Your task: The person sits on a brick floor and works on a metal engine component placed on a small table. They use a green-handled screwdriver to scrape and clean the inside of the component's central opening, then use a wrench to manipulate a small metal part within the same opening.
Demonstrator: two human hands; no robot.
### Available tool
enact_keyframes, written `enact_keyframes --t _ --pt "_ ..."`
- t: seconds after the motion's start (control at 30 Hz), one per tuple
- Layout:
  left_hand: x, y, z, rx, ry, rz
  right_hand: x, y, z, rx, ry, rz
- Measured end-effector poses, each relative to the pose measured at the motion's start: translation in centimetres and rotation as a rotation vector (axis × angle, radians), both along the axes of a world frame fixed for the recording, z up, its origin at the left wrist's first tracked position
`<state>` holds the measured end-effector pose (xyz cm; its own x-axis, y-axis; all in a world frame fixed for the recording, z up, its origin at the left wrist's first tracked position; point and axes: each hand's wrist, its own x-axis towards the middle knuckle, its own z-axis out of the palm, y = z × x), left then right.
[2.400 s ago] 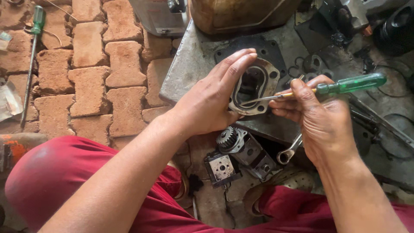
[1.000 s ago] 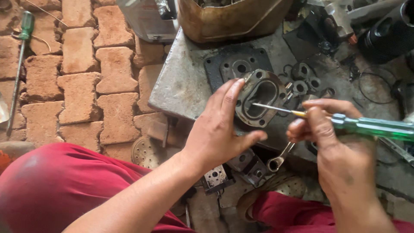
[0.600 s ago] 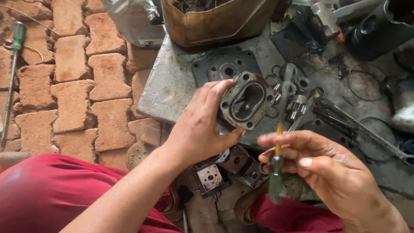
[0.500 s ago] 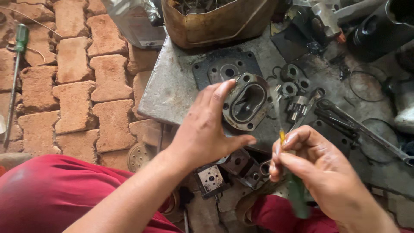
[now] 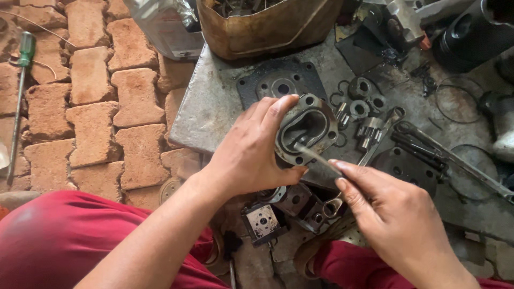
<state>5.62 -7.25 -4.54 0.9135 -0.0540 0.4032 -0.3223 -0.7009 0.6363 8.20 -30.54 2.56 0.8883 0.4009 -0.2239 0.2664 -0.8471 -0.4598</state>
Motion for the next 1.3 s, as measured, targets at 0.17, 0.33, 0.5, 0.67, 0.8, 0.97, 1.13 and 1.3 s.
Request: enact_keyframes --t 0.17,0.33,0.5,0.67,0.8,0.97,1.13,1.3 --pt "-0.4 -0.2 -0.9 -0.076 0.025 0.006 -0.5 0.9 0.2 0.077 -0.206 0.241" --pt "-0.5 -0.3 -1.3 -0.071 -0.029 0.03 -0.4 1.9 0.4 0.022 -0.258 0.226" --pt "-0.5 -0.2 -1.3 -0.085 -0.004 0.036 -0.5 2.7 0.3 -0.123 -0.267 0.215" --pt "-0.5 0.0 -1.5 -0.072 -0.035 0.032 -0.8 3.2 0.3 -0.064 -0.444 0.273" --pt "-0.6 0.1 -1.6 -0.067 -0.051 0.035 -1.1 3.7 0.7 -0.192 -0.508 0.265" --pt "-0.5 0.0 -1.9 -0.054 -0.089 0.037 -2.4 4.7 1.3 -0.284 -0.626 0.271" --pt "-0.3 -0.3 -2.4 -0.071 -0.116 0.028 -3.0 5.3 1.8 -0.415 -0.67 0.316" --pt "-0.4 -0.6 -2.5 -0.08 -0.099 0.04 -2.5 5.1 2.3 -0.384 -0.637 0.333"
